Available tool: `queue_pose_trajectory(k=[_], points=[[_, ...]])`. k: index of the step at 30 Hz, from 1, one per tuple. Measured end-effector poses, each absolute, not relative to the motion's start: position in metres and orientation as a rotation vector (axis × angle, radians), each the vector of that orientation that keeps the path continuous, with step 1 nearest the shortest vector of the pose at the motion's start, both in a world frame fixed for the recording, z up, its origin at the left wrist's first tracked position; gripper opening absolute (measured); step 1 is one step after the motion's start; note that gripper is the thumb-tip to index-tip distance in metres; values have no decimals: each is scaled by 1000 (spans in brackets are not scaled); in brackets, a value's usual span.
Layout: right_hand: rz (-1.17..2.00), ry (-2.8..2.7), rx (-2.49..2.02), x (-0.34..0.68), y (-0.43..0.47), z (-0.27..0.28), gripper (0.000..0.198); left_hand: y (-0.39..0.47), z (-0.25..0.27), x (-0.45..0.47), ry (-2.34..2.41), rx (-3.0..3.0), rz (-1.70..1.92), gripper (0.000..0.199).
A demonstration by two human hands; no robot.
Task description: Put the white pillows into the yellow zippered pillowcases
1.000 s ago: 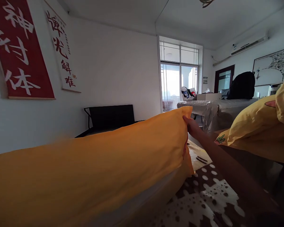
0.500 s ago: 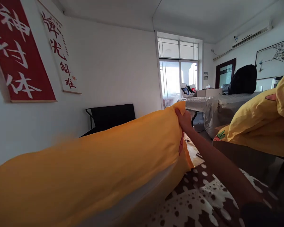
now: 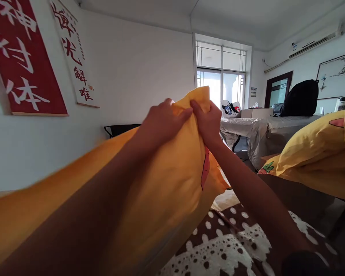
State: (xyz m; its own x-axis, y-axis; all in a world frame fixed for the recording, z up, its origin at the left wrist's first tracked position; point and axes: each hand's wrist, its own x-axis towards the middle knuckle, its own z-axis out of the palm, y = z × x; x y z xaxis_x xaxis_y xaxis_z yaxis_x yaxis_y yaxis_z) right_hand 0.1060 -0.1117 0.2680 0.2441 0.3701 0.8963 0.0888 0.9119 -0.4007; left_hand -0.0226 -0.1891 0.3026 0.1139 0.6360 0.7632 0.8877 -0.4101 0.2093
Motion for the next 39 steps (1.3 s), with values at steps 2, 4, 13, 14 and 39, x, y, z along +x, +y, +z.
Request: queue_pose_trajectory(k=[2,4,13,14,39], points=[[222,-1328,-362,114,-114,273,41,-179,304,2,-1486,-2117,-1166,44],[278,-1322,-347,125,-113,273,43,-176,300,16,-1434,-2172,-1174,42],[544,-1967,-513,206,-81,148,35,-173,302,-2,-1403,-2072,-1023,37],[586,-2076,-596,211,-75,126,31,-170,307,-5,-1475,-2036,-960,37],[515,-1990,-1294,210,8,-33,14,-63,284,17,-1639,-1806,-1144,72]])
